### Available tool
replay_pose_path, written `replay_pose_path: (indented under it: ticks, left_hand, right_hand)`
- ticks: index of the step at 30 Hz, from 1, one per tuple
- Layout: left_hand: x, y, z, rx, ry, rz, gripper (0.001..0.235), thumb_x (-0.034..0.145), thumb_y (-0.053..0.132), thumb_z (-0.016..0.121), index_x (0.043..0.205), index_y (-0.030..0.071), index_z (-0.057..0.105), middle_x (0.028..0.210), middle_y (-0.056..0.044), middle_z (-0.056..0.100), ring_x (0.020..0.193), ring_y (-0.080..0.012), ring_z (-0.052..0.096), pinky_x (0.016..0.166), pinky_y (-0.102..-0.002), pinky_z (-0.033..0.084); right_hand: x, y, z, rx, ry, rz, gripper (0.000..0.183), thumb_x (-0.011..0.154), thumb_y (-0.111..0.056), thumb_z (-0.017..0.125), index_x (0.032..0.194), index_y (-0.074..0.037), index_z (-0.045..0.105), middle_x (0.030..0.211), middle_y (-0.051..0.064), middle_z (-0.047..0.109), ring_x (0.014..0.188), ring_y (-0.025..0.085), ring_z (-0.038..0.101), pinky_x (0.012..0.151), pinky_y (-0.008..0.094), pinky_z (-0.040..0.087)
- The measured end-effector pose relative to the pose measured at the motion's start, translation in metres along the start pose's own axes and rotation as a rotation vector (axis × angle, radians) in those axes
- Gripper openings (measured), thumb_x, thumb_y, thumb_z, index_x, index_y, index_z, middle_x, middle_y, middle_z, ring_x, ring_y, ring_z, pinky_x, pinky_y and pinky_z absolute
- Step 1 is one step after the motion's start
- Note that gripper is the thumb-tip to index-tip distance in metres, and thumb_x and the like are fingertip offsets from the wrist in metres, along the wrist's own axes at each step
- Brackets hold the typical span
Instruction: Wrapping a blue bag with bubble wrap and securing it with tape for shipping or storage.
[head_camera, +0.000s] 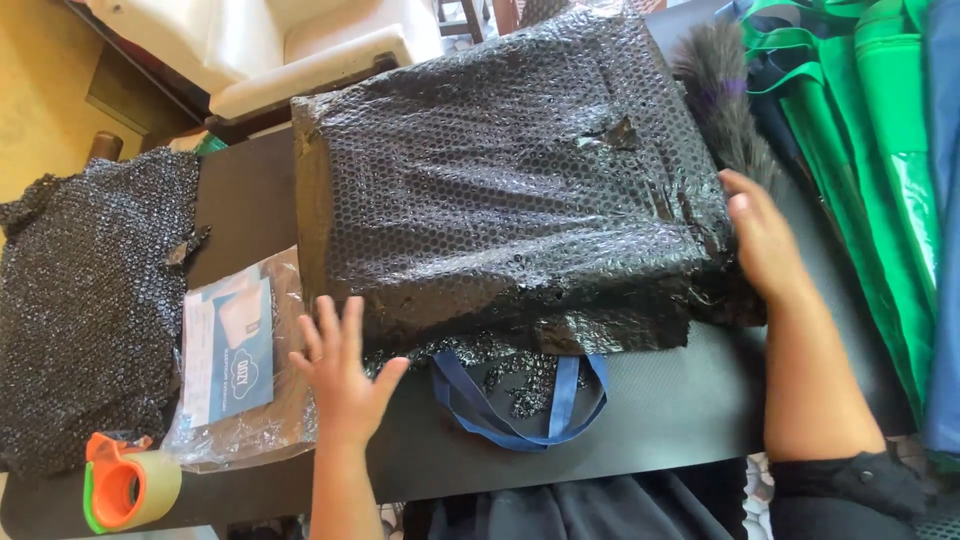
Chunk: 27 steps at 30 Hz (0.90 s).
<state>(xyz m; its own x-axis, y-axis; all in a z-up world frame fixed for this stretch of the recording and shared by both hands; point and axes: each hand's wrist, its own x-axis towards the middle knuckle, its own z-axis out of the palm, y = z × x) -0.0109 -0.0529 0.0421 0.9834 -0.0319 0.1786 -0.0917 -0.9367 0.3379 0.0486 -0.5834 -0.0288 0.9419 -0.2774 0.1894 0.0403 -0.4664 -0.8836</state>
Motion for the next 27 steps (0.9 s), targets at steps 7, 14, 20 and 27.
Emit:
replay_pose_path:
  ticks: [7,14,20,27]
  left_hand:
    - [0.002,0.041,0.005,0.107,-0.106,0.067,0.079,0.081,0.064,0.075,0.141,0.016,0.059,0.166,-0.018,0.034,0.156,-0.0505,0.014,0.109,-0.085,0.003]
    - [0.002,0.041,0.010,-0.012,-0.095,0.025,0.102,0.085,0.063,0.070,0.162,0.012,0.026,0.167,-0.026,0.022,0.154,-0.0522,0.013,0.112,-0.081,0.003]
    - [-0.017,0.034,-0.017,-0.020,-0.314,-0.054,0.100,0.083,0.079,0.037,0.163,0.022,0.019,0.174,-0.008,-0.001,0.159,-0.0363,-0.008,0.119,-0.066,-0.007]
    - [-0.070,0.029,-0.027,0.159,-0.324,0.098,0.133,0.070,0.085,0.070,0.165,0.019,0.004,0.174,-0.007,-0.002,0.157,-0.0412,-0.007,0.115,-0.072,0.000]
  right_hand:
    - [-0.011,-0.016,0.013,-0.081,-0.046,0.051,0.059,0.107,-0.026,0.054,0.163,-0.012,0.036,0.152,0.035,0.044,0.141,0.049,0.040,0.117,0.061,0.031]
    - [-0.086,-0.079,0.063,-0.159,0.060,0.024,0.052,0.104,-0.018,0.057,0.143,0.013,0.042,0.141,0.042,0.046,0.132,0.057,0.048,0.113,0.060,0.036]
    - [-0.187,-0.124,0.111,-0.051,-0.404,-0.421,0.106,0.089,-0.069,0.057,0.149,0.012,0.022,0.139,0.032,0.035,0.139,0.046,0.037,0.122,0.054,0.027]
    - [-0.094,-0.183,0.086,0.142,-0.716,-0.812,0.052,0.097,-0.045,0.061,0.135,-0.008,0.057,0.137,0.014,0.062,0.129,0.034,0.058,0.111,0.051,0.042]
